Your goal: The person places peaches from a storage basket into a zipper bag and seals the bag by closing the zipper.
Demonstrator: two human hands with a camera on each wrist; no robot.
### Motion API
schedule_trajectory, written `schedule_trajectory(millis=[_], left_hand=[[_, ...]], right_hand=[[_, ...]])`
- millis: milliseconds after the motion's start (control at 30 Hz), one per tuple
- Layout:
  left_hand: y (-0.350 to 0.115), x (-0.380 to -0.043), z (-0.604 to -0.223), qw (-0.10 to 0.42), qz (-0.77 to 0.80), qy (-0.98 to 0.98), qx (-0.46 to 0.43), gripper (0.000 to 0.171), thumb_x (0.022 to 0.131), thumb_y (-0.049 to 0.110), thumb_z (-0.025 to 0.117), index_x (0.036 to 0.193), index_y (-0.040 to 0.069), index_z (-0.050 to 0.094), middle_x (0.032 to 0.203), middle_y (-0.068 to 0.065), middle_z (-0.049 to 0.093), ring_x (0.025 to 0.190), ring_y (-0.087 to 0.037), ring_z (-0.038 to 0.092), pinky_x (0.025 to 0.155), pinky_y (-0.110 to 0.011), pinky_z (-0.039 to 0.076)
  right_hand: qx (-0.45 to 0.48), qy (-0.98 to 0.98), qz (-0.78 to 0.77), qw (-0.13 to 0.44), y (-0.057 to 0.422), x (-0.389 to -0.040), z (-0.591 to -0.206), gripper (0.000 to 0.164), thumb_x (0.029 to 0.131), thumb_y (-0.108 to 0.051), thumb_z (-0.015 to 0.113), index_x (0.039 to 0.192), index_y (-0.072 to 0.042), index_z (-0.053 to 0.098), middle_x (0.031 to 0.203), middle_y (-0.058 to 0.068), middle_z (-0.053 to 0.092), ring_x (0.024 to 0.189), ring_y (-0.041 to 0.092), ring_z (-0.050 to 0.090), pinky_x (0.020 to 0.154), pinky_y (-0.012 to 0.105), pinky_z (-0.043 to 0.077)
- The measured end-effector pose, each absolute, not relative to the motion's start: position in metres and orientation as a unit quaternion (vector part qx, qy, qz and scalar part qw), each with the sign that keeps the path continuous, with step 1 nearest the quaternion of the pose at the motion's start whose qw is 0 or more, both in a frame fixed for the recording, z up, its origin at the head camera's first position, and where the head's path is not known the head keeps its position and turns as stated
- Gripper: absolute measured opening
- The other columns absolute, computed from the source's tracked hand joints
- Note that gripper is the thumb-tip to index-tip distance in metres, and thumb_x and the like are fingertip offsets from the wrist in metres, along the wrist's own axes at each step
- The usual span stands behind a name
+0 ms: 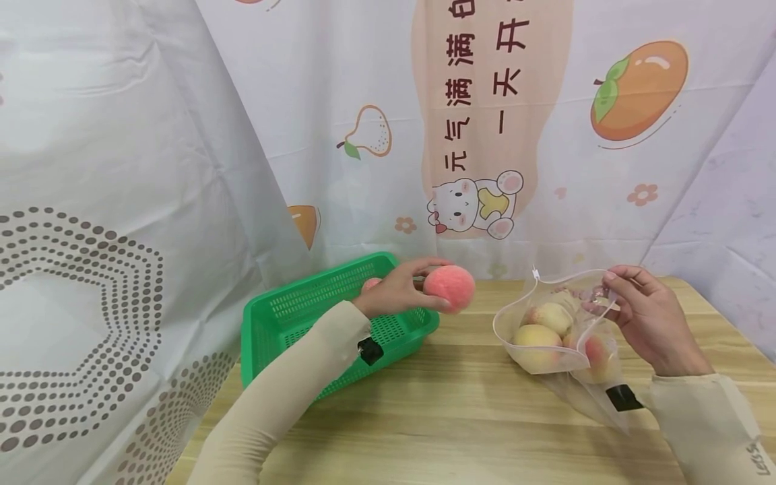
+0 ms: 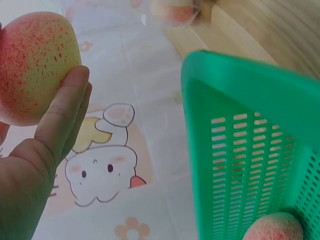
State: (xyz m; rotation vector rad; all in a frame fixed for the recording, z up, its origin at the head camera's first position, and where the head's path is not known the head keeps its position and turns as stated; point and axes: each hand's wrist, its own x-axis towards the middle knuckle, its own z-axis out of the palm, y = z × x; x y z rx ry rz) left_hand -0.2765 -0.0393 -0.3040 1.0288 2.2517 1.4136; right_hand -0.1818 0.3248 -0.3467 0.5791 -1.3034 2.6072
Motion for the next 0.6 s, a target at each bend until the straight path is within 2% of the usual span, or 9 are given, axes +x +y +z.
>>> schedule_trajectory(millis=[200,600], left_hand=[[-0.029,-0.270,-0.304,0.141,0.501,0.774,0.362,0.063,0.083,0.012,0.081,0.140,0.014,0.055,0.125,-0.005,0.063,0.099,-0.021,0.068,0.083,-0.034,0.057],[-0.012,-0.261,-0.305,0.141,0.497,0.777,0.360,0.064,0.082,0.014,0.084,0.139,0.016,0.057,0.120,0.000,0.064,0.095,-0.017,0.068,0.080,-0.031,0.057]], right_hand=[[0.196,-0.437,0.874,0.085,0.324,-0.182,-0.347,0.026,0.102,0.012,0.040,0.102,0.001,0.064,0.086,0.012,0.068,0.077,0.020,0.069,0.073,0.037,0.060],[0.194,-0.437,0.875,0.081,0.323,-0.182,-0.347,0.027,0.102,0.011,0.040,0.102,0.001,0.065,0.087,0.011,0.068,0.078,0.020,0.069,0.073,0.037,0.060]])
